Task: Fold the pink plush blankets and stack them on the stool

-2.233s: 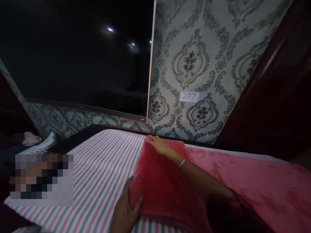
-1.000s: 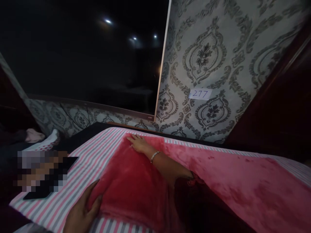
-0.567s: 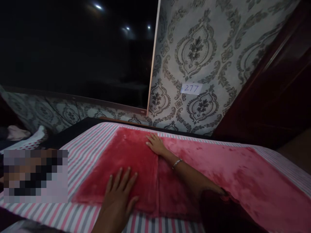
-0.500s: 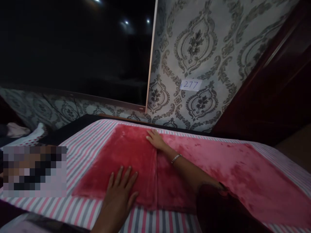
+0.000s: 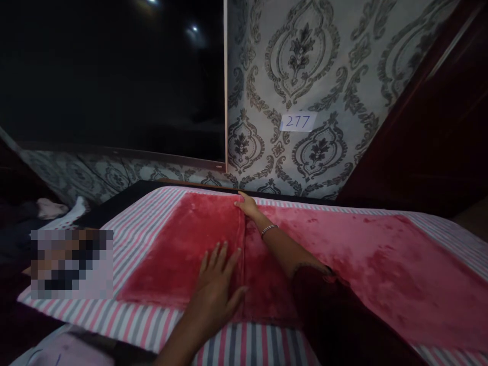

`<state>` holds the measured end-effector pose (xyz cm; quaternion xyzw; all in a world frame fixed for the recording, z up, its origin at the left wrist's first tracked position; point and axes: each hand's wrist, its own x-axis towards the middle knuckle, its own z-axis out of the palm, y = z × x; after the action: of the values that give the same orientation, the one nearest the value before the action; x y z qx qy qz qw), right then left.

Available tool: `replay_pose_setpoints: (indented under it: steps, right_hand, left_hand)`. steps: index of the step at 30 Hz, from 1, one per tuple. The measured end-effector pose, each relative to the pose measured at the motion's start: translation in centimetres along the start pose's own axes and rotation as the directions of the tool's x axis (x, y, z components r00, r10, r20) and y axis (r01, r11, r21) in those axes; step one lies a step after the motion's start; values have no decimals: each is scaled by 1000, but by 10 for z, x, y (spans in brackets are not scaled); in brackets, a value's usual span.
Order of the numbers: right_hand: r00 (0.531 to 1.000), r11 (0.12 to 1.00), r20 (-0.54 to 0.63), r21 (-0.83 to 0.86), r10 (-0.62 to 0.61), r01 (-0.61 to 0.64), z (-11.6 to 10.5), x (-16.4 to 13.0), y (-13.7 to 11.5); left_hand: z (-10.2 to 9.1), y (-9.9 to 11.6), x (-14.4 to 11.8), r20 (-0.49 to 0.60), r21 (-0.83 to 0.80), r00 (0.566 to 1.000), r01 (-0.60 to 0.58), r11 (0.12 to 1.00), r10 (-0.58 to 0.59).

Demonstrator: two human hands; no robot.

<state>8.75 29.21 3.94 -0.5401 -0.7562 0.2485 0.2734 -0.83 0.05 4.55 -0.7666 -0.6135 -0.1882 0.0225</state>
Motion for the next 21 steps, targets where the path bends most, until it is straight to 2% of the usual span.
replay_pose_setpoints:
  steps: [3, 6, 9, 13, 15, 17, 19, 21]
  right_hand:
    - [999, 999, -22, 25, 42, -41, 2, -2, -1]
    - [995, 997, -65, 22, 78, -77, 2, -11, -1]
    - [990, 994, -86, -3, 111, -112, 0, -20, -7]
    - [982, 988, -122, -29, 144, -149, -8, -27, -19]
    - [988, 995, -138, -57, 71, -79, -15, -32, -17]
    - [993, 991, -76, -104, -91, 83, -24, -44, -6]
    - [970, 962, 22, -126, -242, 242, -37, -63, 13]
    - [950, 939, 52, -143, -308, 313, -59, -87, 40]
  left_hand:
    - [29, 14, -4, 16, 68, 1000, 25, 997, -26]
    - [51, 14, -12, -4, 141, 1000, 7, 990, -7]
    - [60, 8, -18, -25, 176, 999, -37, 984, 42]
    - [63, 0, -16, -58, 200, 998, -27, 979, 39]
    - [65, -4, -13, -57, 206, 997, -34, 978, 47]
    - [69, -8, -9, -56, 210, 996, -50, 976, 63]
    - [72, -13, -6, -61, 210, 995, -60, 976, 74]
    - [74, -16, -3, -55, 206, 995, -68, 976, 80]
